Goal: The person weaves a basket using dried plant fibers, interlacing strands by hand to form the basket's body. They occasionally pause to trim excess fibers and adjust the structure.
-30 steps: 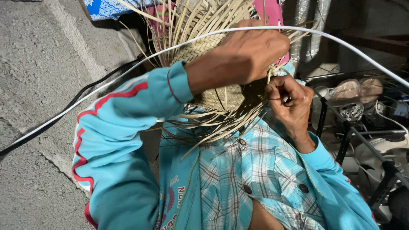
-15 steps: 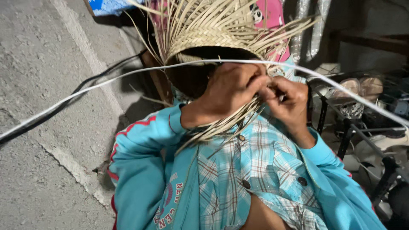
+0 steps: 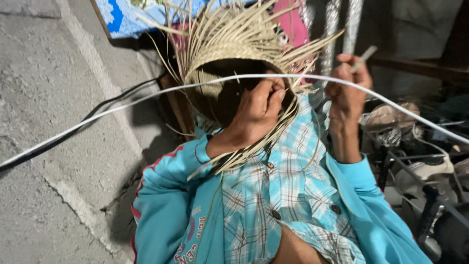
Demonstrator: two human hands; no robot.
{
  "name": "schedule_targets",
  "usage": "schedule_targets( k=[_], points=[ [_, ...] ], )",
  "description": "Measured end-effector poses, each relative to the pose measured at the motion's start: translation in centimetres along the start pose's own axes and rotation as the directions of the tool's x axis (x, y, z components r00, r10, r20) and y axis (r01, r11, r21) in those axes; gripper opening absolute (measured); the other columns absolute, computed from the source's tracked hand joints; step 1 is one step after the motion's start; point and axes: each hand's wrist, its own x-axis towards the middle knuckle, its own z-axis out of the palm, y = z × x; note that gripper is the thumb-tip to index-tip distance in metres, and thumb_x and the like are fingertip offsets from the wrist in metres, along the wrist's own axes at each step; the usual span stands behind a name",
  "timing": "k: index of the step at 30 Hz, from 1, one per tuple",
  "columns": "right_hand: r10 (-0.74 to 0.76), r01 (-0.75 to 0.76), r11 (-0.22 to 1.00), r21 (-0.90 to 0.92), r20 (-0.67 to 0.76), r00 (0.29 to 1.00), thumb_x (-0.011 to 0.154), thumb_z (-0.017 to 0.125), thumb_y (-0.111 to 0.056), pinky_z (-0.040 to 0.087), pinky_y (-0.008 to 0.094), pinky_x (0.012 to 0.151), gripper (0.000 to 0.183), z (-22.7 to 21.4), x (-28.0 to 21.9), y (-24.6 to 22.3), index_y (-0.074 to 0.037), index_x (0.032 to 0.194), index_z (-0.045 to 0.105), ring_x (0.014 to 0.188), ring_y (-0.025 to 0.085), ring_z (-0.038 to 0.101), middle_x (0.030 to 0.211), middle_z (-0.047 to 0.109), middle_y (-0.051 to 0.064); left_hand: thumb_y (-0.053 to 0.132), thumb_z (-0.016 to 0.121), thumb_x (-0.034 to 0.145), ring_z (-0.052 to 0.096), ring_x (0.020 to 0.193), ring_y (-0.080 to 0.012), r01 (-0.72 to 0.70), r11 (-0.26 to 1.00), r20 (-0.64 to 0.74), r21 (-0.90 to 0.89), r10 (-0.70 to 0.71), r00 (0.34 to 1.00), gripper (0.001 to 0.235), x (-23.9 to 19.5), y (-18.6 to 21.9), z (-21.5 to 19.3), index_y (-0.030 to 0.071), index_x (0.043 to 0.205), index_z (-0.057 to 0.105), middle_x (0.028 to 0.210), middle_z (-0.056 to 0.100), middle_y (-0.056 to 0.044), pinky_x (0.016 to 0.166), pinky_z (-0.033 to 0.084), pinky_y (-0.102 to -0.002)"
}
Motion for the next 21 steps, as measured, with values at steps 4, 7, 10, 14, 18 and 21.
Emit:
schedule_targets(
  k=[4, 7, 10, 14, 18, 21],
  points=[
    [-0.163, 0.166, 0.951, -0.261, 0.034, 0.986, 0.094, 0.044, -0.013, 0.030, 0.020, 0.047, 0.016, 1.2, 1.2, -0.7, -0.004, 0.104, 0.053, 0.054, 0.006, 0.041, 0.071, 0.053, 0.002, 0.007, 0.054, 0.084, 0.051, 0.057, -0.0073, -0.117, 0.993, -0.120, 0.003, 0.117, 0.986, 0.008, 0.1, -0.4, 0.5, 0.001, 0.089, 0.052, 0.066, 0.057, -0.006, 0.051, 0.042, -0.024],
    [-0.481, 0.499, 0.613, -0.612, 0.212, 0.851, 0.094, 0.047, -0.003, 0.033, 0.025, 0.050, 0.015, 2.6, 4.1, -1.7, -0.002, 0.107, 0.055, 0.059, 0.013, 0.045, 0.075, 0.052, 0.007, 0.007, 0.056, 0.083, 0.053, 0.058, -0.0052, -0.174, 0.985, -0.170, -0.012, 0.169, 0.971, 0.008, 0.2, -1.1, 0.8, 0.001, 0.089, 0.054, 0.069, 0.059, -0.004, 0.051, 0.042, -0.021],
    [-0.606, 0.731, 0.093, -0.676, 0.544, 0.580, 0.082, 0.048, 0.008, 0.042, 0.032, 0.059, 0.025, 3.9, 7.7, -1.9, 0.001, 0.105, 0.054, 0.070, 0.025, 0.052, 0.081, 0.051, 0.016, 0.006, 0.057, 0.083, 0.050, 0.056, -0.0037, -0.217, 0.976, -0.202, -0.026, 0.208, 0.957, 0.007, 0.2, -1.7, 1.2, 0.001, 0.087, 0.055, 0.065, 0.057, -0.002, 0.049, 0.041, -0.019],
    [-0.324, 0.682, -0.248, -0.688, 0.722, 0.611, 0.072, 0.053, 0.003, 0.040, 0.038, 0.055, 0.020, 7.2, 13.6, 0.6, -0.002, 0.090, 0.055, 0.069, 0.030, 0.051, 0.080, 0.053, 0.014, 0.006, 0.058, 0.081, 0.047, 0.053, -0.0025, -0.168, 0.985, -0.201, -0.043, 0.156, 0.967, 0.006, 0.0, -2.2, 1.3, 0.001, 0.085, 0.056, 0.061, 0.055, -0.001, 0.046, 0.039, -0.019],
    [0.025, 0.667, -0.350, -0.658, 0.705, 0.709, 0.073, 0.053, 0.003, 0.040, 0.037, 0.055, 0.019, 9.4, 17.8, 4.3, -0.002, 0.092, 0.055, 0.068, 0.028, 0.051, 0.079, 0.053, 0.014, 0.007, 0.059, 0.081, 0.045, 0.051, -0.0030, -0.168, 0.985, -0.208, -0.049, 0.154, 0.966, 0.007, 0.1, -2.3, 1.2, 0.000, 0.084, 0.056, 0.059, 0.053, -0.001, 0.046, 0.038, -0.019],
    [0.118, 0.670, -0.371, -0.643, 0.683, 0.721, 0.074, 0.053, 0.002, 0.040, 0.036, 0.055, 0.019, 11.0, 20.0, 5.9, -0.001, 0.093, 0.055, 0.067, 0.027, 0.051, 0.078, 0.053, 0.014, 0.006, 0.059, 0.080, 0.044, 0.049, -0.0052, -0.135, 0.990, -0.191, -0.026, 0.128, 0.973, 0.008, 0.1, -2.6, 1.0, 0.000, 0.084, 0.057, 0.057, 0.053, -0.003, 0.044, 0.036, -0.021]
  ],
)
